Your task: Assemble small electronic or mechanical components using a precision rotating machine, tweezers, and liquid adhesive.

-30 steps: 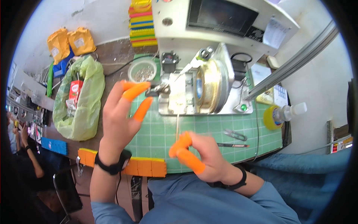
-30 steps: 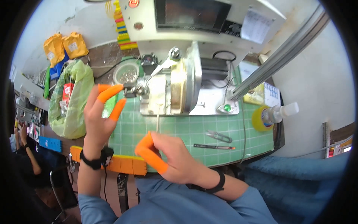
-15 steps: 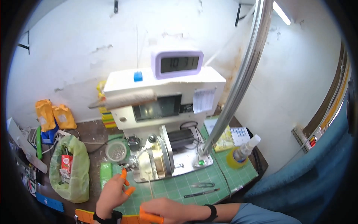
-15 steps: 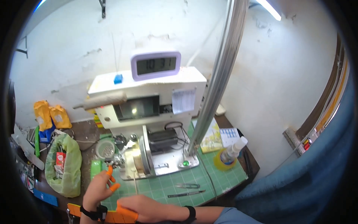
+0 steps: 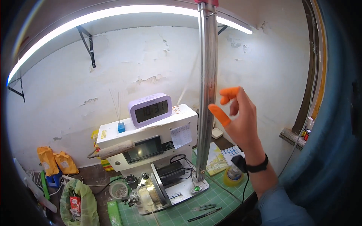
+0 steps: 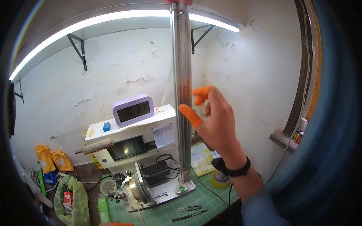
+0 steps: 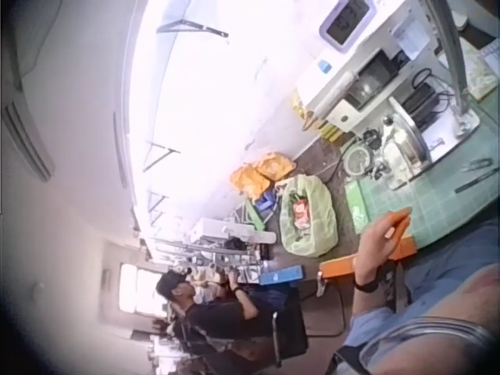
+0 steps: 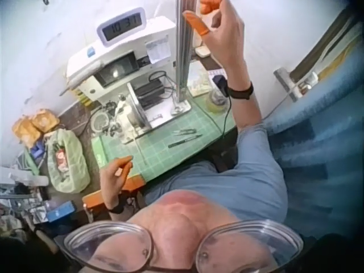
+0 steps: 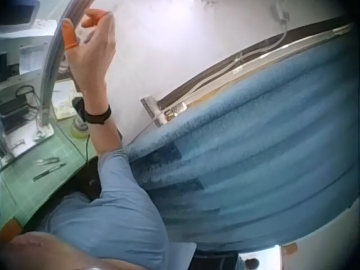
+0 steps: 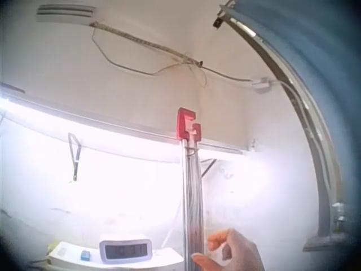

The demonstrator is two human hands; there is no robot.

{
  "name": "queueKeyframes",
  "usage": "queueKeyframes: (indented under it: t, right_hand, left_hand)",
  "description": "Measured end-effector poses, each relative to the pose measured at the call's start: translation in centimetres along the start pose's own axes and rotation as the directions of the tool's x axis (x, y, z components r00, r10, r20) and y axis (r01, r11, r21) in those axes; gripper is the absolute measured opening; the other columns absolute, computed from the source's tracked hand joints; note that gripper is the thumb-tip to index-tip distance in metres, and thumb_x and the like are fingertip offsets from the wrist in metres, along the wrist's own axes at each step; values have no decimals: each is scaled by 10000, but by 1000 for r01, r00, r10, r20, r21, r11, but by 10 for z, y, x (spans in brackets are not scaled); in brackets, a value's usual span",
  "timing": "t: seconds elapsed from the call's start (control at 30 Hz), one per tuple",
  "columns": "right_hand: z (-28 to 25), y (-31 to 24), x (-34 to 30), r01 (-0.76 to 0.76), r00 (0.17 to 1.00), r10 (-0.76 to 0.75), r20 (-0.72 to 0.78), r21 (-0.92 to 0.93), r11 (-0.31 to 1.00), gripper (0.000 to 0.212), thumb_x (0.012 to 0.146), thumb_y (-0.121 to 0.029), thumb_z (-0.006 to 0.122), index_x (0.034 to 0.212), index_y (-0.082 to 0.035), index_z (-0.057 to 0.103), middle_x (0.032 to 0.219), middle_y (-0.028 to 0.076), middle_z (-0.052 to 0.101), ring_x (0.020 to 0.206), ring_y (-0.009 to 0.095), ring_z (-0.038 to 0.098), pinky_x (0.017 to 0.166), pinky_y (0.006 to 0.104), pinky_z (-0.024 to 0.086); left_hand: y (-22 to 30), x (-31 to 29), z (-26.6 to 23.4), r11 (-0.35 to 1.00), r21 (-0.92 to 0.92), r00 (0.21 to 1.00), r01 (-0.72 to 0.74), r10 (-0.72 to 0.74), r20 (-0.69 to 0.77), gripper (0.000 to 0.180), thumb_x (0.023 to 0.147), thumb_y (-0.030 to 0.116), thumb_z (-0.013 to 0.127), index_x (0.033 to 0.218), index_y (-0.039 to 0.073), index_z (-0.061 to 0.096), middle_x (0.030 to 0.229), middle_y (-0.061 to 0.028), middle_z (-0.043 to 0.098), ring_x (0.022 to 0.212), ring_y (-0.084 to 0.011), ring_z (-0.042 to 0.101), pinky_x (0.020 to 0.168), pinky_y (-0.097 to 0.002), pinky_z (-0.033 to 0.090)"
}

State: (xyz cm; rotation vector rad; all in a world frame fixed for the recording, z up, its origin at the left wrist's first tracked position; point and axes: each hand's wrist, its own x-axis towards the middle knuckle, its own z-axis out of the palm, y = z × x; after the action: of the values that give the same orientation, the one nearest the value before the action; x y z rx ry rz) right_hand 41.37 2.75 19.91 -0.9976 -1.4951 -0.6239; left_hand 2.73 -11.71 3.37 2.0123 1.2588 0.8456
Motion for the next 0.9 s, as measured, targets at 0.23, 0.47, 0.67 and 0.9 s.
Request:
queueKeyframes:
  t: [0.23, 0.47, 0.67, 0.9]
  right_hand:
    - [9, 15, 1, -182, 979, 166, 115, 145, 973, 133, 920, -50, 781, 962, -1, 665, 880, 16, 684, 718, 87, 563, 670, 247, 466]
    - [1, 16, -29, -251, 967, 243, 77, 460, 852, 64, 933, -21, 759, 965, -7, 705, 831, 21, 704, 736, 73, 593, 695, 243, 477]
    - [-19, 16, -41, -359, 931, 305, 203, 673, 647, 45, 979, -21, 723, 997, -3, 685, 922, 29, 713, 820, 74, 637, 791, 232, 518]
    - [-40, 18, -55, -486, 871, 297, 392, 781, 393, 90, 991, -30, 720, 1049, 10, 665, 962, 40, 702, 903, 93, 662, 859, 253, 539]
  left_hand:
    - [27, 5, 18, 998, 30, 995, -53, 55, -79, 167, 906, 25, 781, 1072, 11, 764, 912, -141, 753, 817, -224, 729, 722, -325, 540]
    - [31, 1, 16, 1000, 9, 997, 19, -18, -80, 154, 904, 11, 779, 1056, -13, 766, 902, -150, 759, 816, -224, 735, 721, -312, 542]
    - [37, 6, 29, 997, -40, 991, -69, 64, -121, 150, 928, 0, 755, 1076, -20, 765, 885, -143, 754, 800, -194, 719, 724, -300, 538]
    - [30, 9, 30, 994, -93, 994, -63, 54, -94, 152, 937, -4, 735, 1087, -22, 754, 866, -115, 745, 788, -188, 706, 719, -294, 530]
